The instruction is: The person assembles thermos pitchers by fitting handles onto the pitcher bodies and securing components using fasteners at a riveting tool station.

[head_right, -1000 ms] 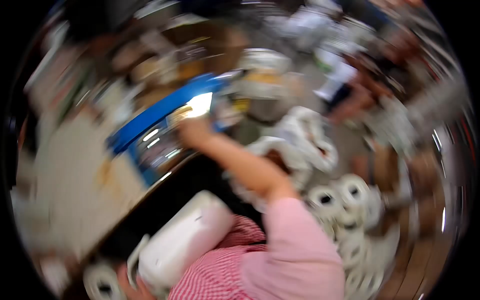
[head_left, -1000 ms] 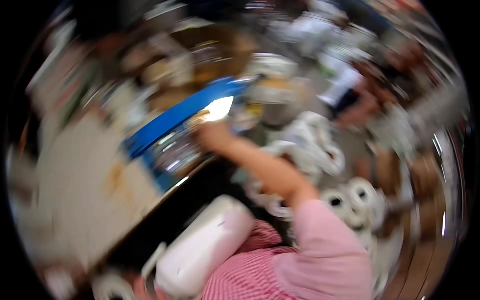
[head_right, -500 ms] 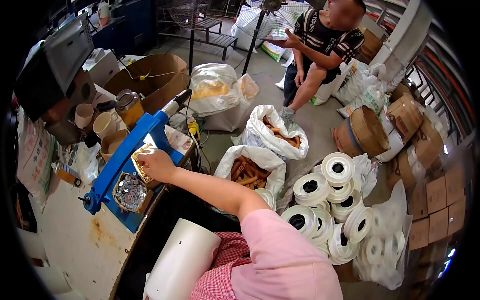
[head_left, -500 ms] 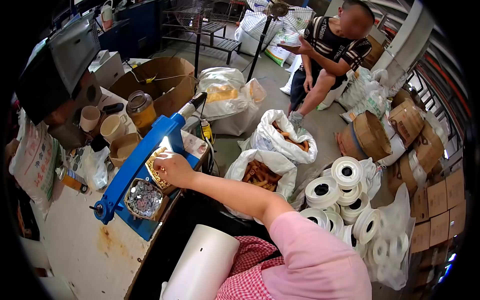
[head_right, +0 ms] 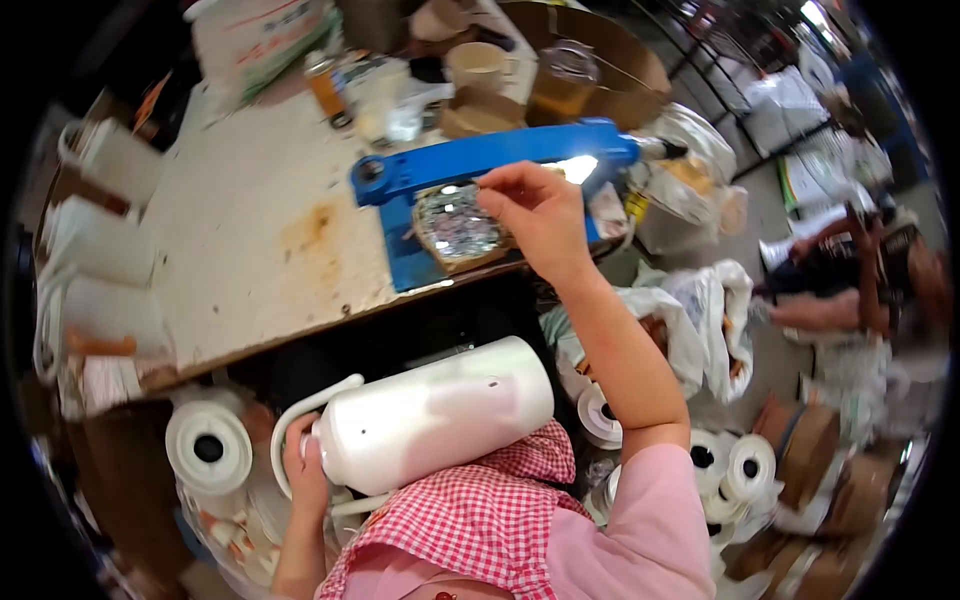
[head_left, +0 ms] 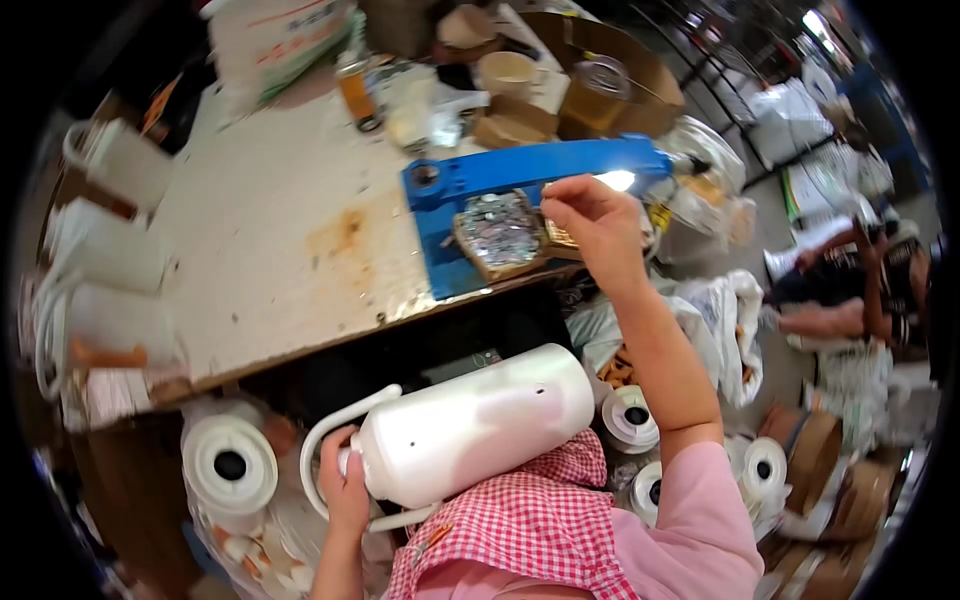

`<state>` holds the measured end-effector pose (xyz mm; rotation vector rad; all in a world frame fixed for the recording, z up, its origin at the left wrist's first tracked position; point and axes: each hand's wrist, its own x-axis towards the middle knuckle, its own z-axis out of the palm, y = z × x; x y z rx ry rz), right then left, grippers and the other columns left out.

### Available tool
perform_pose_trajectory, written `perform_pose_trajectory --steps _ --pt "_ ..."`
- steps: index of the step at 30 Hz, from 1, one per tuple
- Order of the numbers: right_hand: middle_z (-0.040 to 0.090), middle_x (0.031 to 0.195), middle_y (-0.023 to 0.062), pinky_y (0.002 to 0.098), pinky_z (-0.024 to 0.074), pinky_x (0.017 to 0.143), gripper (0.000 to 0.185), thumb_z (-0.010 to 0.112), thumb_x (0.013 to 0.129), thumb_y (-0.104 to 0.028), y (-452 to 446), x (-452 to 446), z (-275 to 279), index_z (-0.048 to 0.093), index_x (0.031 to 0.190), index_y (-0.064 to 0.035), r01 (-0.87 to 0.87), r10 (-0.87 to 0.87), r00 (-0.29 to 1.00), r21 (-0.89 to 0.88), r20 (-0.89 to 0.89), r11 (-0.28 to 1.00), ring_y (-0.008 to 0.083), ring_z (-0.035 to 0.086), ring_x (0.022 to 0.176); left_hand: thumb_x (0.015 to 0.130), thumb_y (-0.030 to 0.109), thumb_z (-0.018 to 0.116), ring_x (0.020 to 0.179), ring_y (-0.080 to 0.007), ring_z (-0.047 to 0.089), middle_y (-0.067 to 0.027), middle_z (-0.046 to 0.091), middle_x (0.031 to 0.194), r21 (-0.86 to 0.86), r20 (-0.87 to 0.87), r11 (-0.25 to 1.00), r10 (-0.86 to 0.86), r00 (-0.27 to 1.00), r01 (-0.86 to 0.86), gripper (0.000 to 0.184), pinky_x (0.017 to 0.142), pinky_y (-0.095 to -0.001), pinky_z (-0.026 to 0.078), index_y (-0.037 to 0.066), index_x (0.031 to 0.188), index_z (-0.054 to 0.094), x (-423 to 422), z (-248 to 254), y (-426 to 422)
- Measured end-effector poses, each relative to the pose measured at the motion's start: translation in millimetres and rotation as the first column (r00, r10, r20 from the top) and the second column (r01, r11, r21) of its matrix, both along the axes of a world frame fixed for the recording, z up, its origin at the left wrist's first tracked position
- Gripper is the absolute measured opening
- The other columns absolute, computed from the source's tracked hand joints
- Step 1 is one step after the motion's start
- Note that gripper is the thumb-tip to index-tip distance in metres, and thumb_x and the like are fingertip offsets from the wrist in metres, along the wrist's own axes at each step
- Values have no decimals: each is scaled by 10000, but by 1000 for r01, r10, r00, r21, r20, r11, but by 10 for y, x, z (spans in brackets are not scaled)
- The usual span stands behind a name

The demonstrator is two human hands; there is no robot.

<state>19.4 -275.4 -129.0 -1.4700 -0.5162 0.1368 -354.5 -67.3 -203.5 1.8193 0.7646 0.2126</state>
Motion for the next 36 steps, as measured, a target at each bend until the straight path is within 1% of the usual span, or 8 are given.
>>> perform_pose_trajectory --steps 1,3,7,10,15,27,32,36 --pt "725 863 21 227 521 736 98 727 870 -29 184 -3 84 727 957 14 -46 46 999 -4 -2 999 72 636 778 935 106 514 1081 -262 591 -147 624 1166 -4 23 1000 7 1000 -7 335 985 -363 443 -14 1242 576 -16 4 4" --pt "723 931 25 233 525 791 153 694 909 -22 472 19 234 724 1057 -1 -101 119 984 -134 131 986 68 644 849 932 110 522 1073 -267 593 -149 623 1154 -14 59 1000 7 998 -6 331 982 -365 443 -15 1234 577 -80 -30 14" --pt "737 912 22 231 529 777 146 693 928 -65 921 190 337 737 1056 -9 -118 176 959 -251 224 961 65 654 835 908 115 551 1077 -276 586 -152 610 1149 19 45 1000 12 999 -13 343 980 -370 440 -8 1227 577 -103 83 10" --pt "736 863 37 242 497 703 130 708 898 -74 1052 286 293 748 998 -1 -147 195 964 -245 182 958 65 633 777 891 125 573 1087 -283 576 -155 600 1163 22 58 1000 20 998 -22 354 985 -374 435 -1 1221 581 -126 63 18" --pt "737 866 41 233 506 711 137 705 910 -73 1071 329 316 740 1010 13 -210 249 959 -251 138 945 69 635 776 884 182 599 1082 -321 563 -169 585 1170 50 120 999 -25 993 19 377 990 -403 429 7 1218 584 -94 -7 48" --pt "729 797 73 252 529 682 173 728 876 -129 1118 437 533 710 934 32 -194 382 887 -541 260 818 120 704 741 902 225 597 1129 -332 549 -187 573 1217 61 124 997 -59 991 52 404 1022 -408 408 -3 1236 578 -54 -40 84" --pt "725 884 44 235 539 722 143 713 923 -103 1068 386 403 691 1001 15 -215 346 915 -474 209 854 96 704 825 917 219 580 1140 -310 546 -173 572 1227 69 105 995 -74 992 67 404 1031 -401 404 -12 1249 564 -53 -49 58" --pt "722 912 21 238 543 727 148 712 925 -101 870 132 371 704 1045 -16 -96 252 895 -394 367 914 98 693 816 914 193 555 1148 -306 547 -175 570 1236 13 79 998 -69 995 68 407 1029 -393 408 -12 1265 552 -46 18 69"
